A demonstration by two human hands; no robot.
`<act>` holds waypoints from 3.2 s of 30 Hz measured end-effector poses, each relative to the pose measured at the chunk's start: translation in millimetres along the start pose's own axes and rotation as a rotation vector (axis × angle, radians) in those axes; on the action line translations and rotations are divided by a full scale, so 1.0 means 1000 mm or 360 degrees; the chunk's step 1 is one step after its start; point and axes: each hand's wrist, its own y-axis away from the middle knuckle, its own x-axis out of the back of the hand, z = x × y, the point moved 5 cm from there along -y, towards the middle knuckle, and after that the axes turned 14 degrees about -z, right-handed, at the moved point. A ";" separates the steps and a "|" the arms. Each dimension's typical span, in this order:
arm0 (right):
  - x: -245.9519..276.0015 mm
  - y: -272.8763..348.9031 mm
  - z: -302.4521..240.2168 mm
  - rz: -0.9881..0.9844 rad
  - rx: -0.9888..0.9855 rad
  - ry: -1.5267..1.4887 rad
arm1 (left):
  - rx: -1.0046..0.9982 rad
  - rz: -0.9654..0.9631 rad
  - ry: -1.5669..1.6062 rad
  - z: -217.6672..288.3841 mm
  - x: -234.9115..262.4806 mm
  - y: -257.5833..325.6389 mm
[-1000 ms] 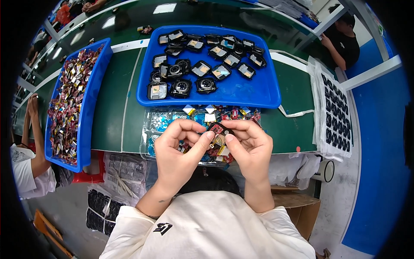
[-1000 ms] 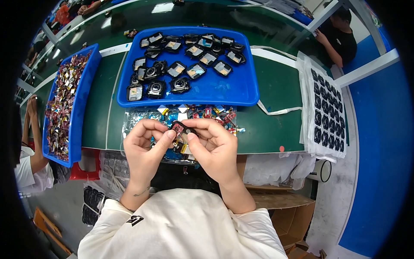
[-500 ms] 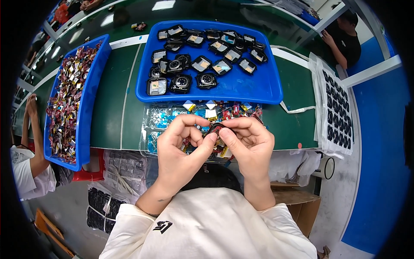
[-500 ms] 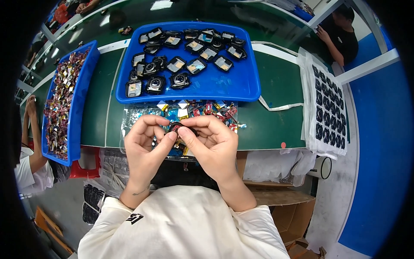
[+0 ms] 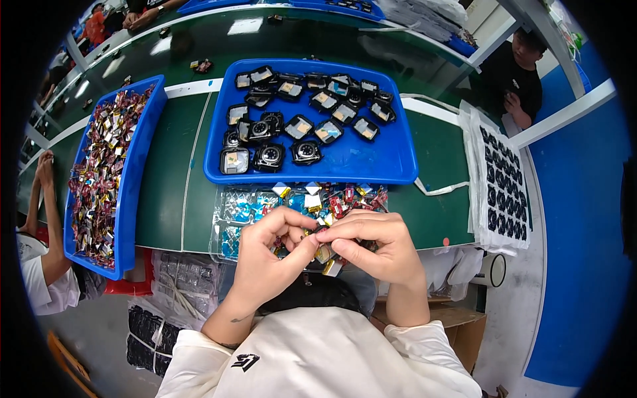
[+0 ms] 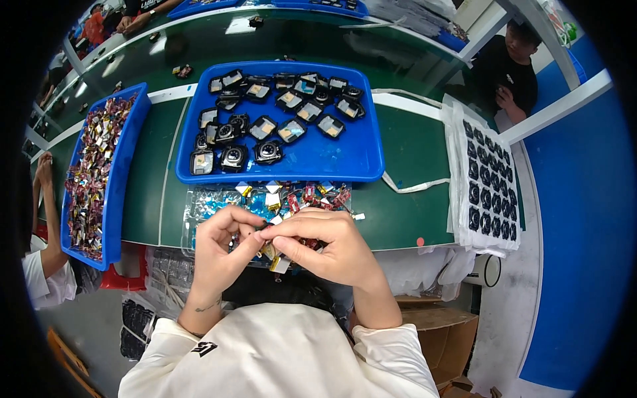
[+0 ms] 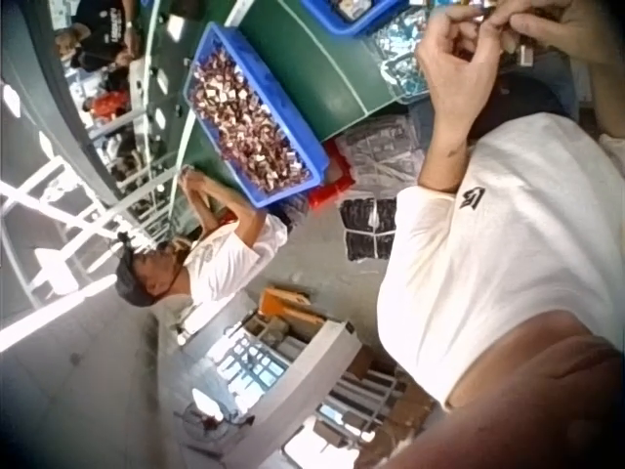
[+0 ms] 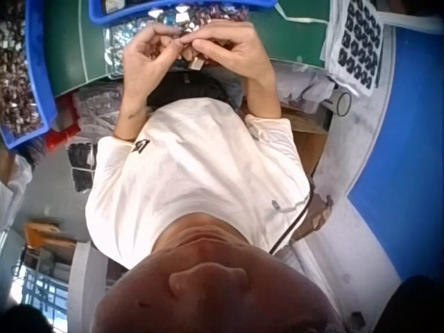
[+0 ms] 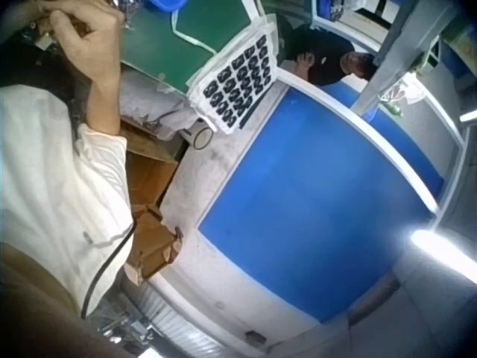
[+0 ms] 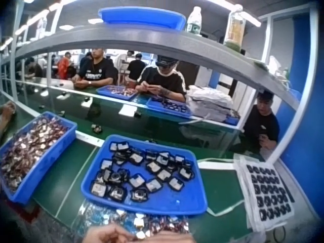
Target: Assembling small electronic components by placing them into frames within a blue tray.
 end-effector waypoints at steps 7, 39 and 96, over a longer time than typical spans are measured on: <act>0.064 -0.011 0.010 0.0254 -0.0102 0.0173 | -0.0064 0.0095 0.0181 0.000 0.009 -0.001; 0.278 -0.024 0.187 0.1470 -0.1048 0.1418 | -0.0168 0.0443 -0.0917 0.021 0.032 0.014; -0.036 0.024 0.014 0.0659 0.0117 -0.0600 | -0.0351 -0.0224 -0.0138 0.007 0.001 -0.001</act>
